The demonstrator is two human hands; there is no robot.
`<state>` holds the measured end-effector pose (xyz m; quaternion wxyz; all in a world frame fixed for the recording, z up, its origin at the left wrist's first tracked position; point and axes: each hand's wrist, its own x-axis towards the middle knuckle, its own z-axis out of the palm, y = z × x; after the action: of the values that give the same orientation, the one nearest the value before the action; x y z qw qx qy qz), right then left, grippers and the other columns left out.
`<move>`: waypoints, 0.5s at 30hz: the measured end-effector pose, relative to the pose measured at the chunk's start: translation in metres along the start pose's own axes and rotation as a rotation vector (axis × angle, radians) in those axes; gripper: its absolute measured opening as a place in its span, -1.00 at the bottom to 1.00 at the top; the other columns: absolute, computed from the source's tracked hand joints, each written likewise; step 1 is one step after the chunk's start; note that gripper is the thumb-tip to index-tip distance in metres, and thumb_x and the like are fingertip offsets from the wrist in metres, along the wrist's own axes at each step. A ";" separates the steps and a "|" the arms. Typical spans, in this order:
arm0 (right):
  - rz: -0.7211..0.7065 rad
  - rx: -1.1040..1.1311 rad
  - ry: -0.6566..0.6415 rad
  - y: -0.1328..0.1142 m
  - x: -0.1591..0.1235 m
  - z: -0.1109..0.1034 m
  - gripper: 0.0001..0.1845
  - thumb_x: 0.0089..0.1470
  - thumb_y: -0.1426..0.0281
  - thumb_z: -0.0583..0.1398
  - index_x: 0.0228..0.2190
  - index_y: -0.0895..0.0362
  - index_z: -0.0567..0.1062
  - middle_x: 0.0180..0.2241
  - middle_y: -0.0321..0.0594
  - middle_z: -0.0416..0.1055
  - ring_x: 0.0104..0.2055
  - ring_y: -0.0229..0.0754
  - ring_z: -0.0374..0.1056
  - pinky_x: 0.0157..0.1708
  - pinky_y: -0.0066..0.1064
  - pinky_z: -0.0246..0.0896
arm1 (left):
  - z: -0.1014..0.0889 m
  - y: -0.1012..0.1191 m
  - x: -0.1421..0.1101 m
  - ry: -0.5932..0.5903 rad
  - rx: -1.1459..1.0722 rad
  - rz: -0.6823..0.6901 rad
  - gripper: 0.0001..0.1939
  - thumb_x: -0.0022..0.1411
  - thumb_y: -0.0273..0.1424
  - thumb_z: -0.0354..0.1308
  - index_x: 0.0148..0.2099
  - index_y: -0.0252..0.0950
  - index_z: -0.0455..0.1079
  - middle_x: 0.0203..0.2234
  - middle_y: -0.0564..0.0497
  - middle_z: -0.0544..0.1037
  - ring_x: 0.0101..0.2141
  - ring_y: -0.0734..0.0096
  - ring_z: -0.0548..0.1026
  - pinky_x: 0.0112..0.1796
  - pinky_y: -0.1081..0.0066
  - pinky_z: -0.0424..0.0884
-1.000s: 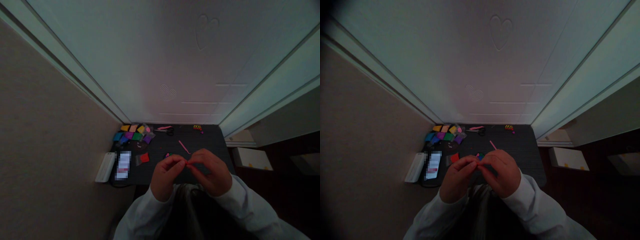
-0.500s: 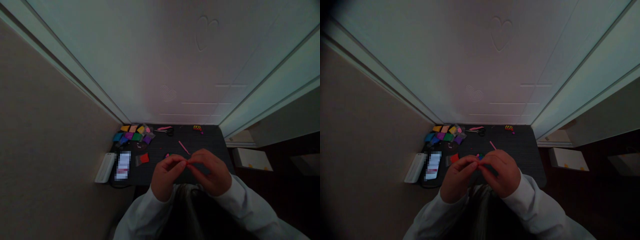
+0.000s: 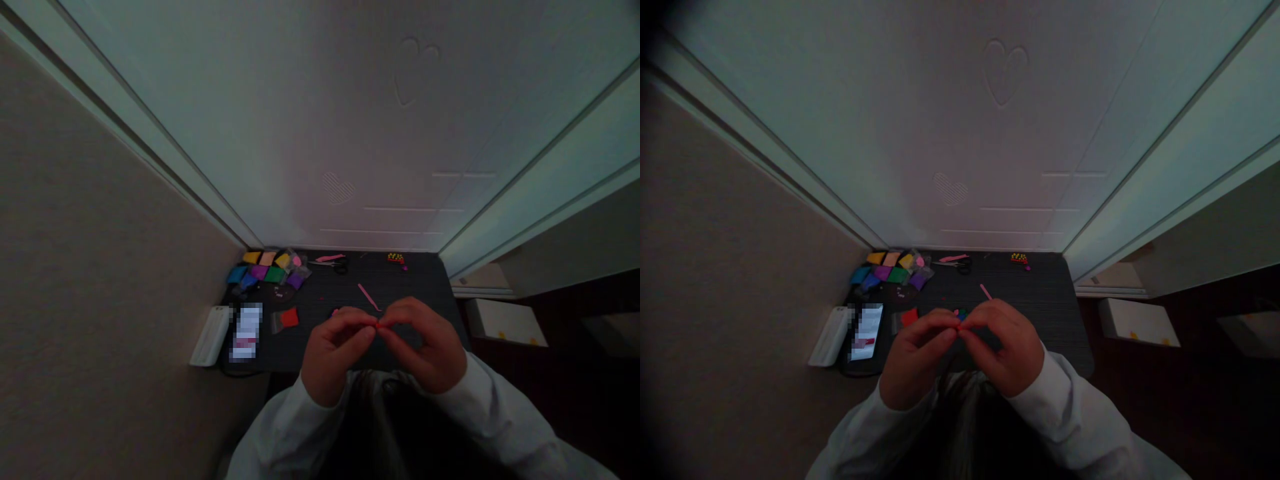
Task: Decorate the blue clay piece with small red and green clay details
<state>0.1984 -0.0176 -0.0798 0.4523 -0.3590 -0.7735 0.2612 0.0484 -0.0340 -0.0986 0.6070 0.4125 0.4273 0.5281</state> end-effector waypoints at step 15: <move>0.048 -0.028 0.041 0.001 0.001 -0.001 -0.84 -0.07 0.57 0.15 -0.39 0.11 0.38 -0.46 -0.27 0.39 -0.39 -0.28 0.31 -0.38 -0.41 0.25 | 0.000 -0.003 -0.002 0.024 0.006 0.028 -0.85 0.08 -0.42 0.11 -0.30 -0.22 0.50 -0.41 -0.01 0.46 -0.30 0.33 0.37 -0.24 0.36 0.25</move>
<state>0.1992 -0.0162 -0.0798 0.4566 -0.3891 -0.7588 0.2538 0.0491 -0.0360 -0.1009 0.5932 0.4139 0.4301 0.5402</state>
